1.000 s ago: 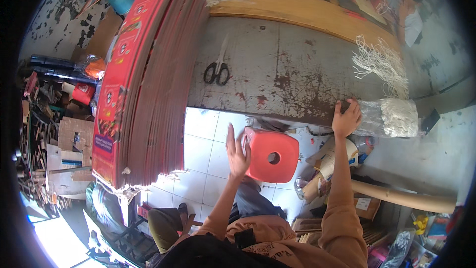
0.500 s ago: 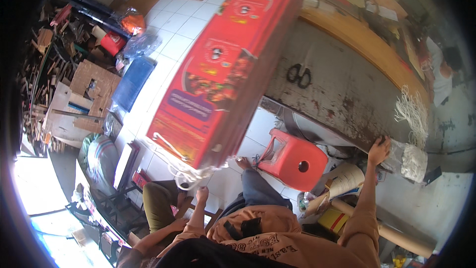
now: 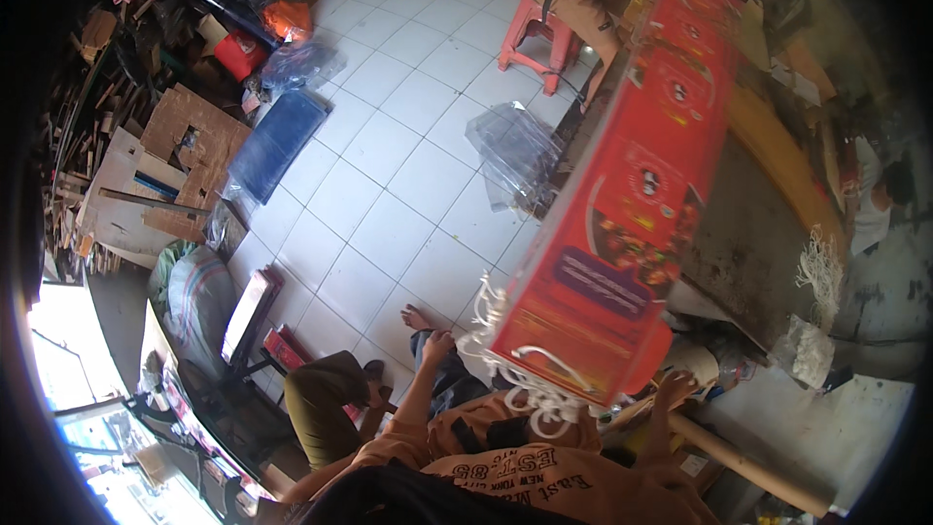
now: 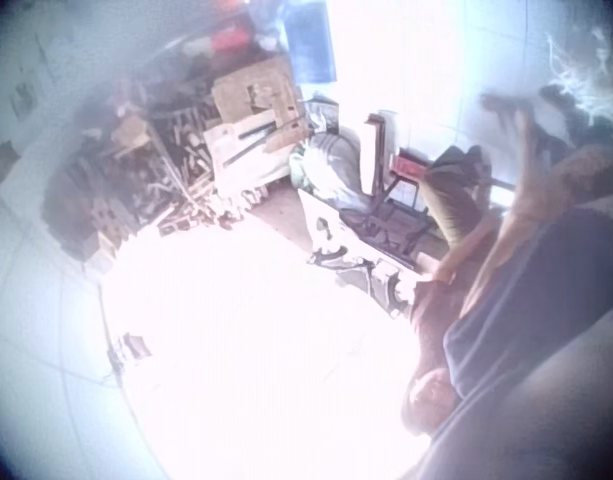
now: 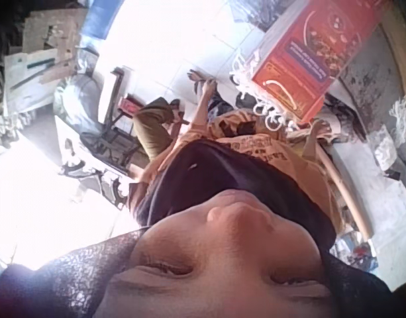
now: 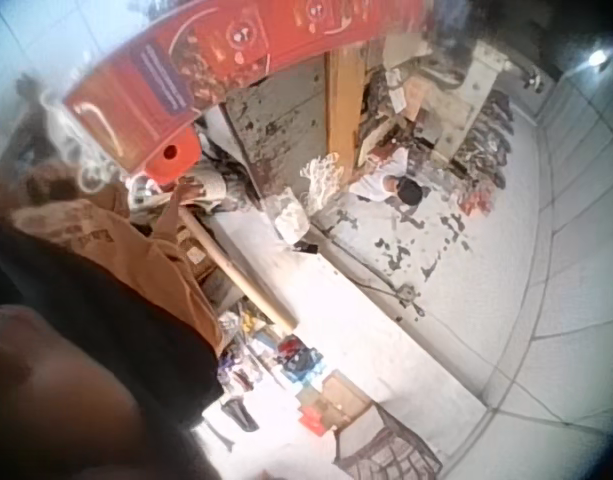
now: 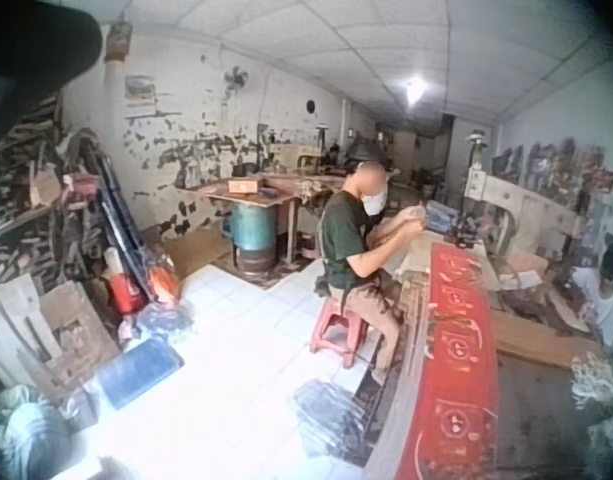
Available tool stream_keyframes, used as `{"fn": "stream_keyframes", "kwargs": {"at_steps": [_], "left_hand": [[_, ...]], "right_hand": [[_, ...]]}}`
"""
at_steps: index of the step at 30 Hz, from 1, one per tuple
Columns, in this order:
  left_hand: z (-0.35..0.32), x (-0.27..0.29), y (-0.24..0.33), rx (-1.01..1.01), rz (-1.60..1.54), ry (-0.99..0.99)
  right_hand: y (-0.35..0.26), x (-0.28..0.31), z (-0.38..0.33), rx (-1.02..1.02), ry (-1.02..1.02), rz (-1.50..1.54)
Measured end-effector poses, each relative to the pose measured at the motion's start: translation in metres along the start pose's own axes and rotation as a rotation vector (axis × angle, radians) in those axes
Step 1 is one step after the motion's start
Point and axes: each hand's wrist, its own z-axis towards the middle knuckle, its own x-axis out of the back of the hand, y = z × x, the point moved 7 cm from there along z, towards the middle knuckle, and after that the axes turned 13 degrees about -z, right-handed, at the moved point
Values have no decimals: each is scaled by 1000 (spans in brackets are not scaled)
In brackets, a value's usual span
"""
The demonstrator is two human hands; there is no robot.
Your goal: The person ties white strings around stacks of red rectangular packages using their hands. They then move the tied stacks to the floor, sit down to organize them, and later return to the table to cut strings and tie more packages.
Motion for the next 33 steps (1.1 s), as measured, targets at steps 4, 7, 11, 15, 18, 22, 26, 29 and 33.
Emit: {"fn": "stream_keyframes", "kwargs": {"at_steps": [4, 7, 11, 15, 18, 22, 26, 29, 33], "left_hand": [[29, 31, 21, 35, 131, -169], [66, 125, 24, -67, 234, -97], [98, 222, 67, -29, -37, 13], [127, 367, 45, 176, -176, 420], [145, 396, 58, 194, -255, 450], [178, 391, 67, 199, -276, 311], [211, 380, 85, 236, -308, 99], [246, 401, 102, 106, -386, 183], [244, 465, 148, -32, -384, 351]], "right_hand": [[-22, -135, -104, 166, -445, 301], [-108, -141, -240, 132, -1053, 308], [-165, -186, -294, 678, -1019, 2], [-275, -114, -333, 711, -1037, 167], [-336, -75, -344, 750, -1010, 201], [-403, -40, -347, 725, -1020, 88], [-516, 0, -360, 816, -1174, 97], [-604, 36, -385, 778, -1135, 66], [-732, 127, -430, 931, -978, 96]]}}
